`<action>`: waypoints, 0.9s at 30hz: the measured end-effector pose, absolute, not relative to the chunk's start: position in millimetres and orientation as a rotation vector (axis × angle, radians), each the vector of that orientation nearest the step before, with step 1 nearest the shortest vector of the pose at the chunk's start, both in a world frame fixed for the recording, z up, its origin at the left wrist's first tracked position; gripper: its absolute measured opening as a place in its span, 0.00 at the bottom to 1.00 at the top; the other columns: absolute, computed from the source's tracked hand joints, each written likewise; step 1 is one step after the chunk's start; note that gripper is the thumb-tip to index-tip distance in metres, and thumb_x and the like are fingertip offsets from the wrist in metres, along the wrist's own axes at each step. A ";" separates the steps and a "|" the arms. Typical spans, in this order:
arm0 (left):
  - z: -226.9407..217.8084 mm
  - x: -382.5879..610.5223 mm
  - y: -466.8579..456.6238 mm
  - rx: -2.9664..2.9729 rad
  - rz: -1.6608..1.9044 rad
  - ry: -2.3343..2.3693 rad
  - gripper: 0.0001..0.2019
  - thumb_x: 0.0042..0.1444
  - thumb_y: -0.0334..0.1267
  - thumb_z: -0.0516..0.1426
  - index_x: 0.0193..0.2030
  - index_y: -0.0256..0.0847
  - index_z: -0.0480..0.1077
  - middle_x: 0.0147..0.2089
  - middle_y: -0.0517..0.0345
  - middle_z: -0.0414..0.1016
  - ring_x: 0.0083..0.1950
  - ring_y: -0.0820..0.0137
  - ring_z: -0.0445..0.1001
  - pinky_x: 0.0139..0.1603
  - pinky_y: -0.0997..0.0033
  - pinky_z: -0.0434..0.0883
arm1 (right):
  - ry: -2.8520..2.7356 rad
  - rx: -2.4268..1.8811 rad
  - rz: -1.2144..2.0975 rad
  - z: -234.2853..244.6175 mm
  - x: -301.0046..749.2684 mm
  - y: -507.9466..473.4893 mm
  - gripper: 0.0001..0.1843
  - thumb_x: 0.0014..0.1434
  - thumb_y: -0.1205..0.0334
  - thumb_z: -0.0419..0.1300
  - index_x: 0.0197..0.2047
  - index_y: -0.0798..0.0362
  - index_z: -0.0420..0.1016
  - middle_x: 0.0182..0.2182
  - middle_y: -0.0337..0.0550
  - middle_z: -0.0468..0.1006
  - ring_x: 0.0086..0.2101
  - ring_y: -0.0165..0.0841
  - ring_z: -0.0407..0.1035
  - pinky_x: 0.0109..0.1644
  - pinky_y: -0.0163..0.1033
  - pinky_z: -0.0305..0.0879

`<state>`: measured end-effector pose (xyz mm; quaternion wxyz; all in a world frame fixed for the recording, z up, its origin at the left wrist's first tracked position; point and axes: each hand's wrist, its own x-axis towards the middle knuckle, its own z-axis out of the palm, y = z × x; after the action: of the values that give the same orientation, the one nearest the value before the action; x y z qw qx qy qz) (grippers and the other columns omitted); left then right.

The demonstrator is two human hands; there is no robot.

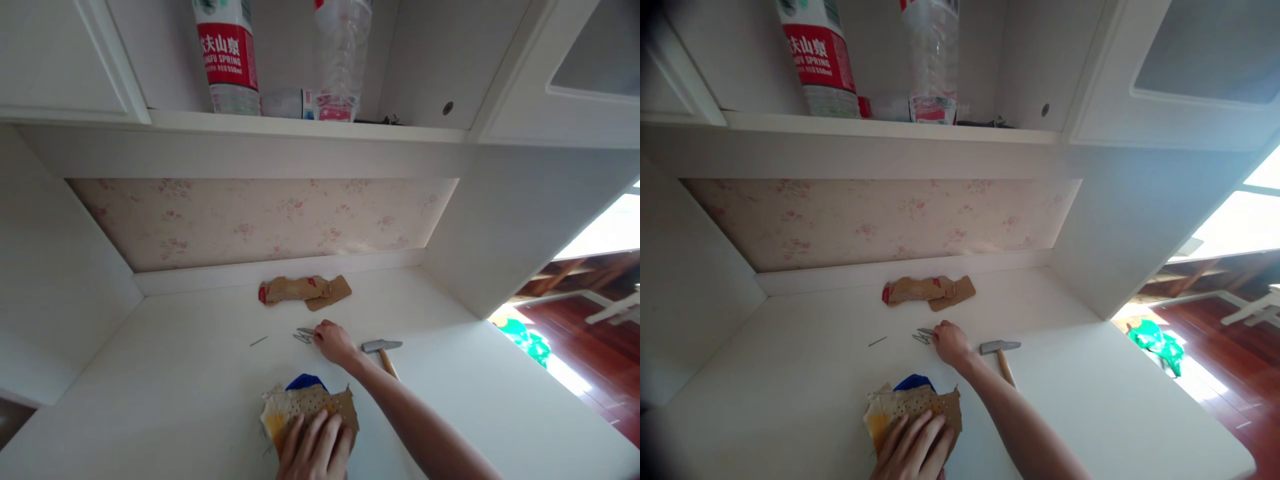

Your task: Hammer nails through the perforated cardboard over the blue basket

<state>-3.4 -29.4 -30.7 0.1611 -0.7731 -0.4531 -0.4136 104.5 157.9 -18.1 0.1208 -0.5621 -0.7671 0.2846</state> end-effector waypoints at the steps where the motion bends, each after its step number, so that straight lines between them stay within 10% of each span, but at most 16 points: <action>1: -29.5 -5.6 -30.8 -2.219 -1.182 -1.289 0.13 0.61 0.34 0.51 0.44 0.49 0.77 0.43 0.62 0.83 0.45 0.69 0.79 0.64 0.67 0.63 | -2.240 -1.648 0.826 -20.3 104.1 156.5 0.16 0.67 0.57 0.59 0.55 0.51 0.71 0.54 0.46 0.74 0.47 0.37 0.73 0.49 0.49 0.72; 27: 21.7 -27.5 -33.4 -2.571 -0.760 -1.417 0.13 0.59 0.47 0.60 0.50 0.54 0.76 0.50 0.56 0.77 0.47 0.63 0.77 0.47 0.63 0.73 | -1.248 -1.293 1.117 21.5 149.8 -15.8 0.18 0.63 0.47 0.59 0.42 0.52 0.79 0.31 0.43 0.77 0.26 0.30 0.69 0.31 0.35 0.69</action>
<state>-27.5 -33.4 21.7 0.0545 -0.8466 -0.4666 -0.2503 149.8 -15.8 21.5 0.4907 -0.5326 -0.5138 0.4599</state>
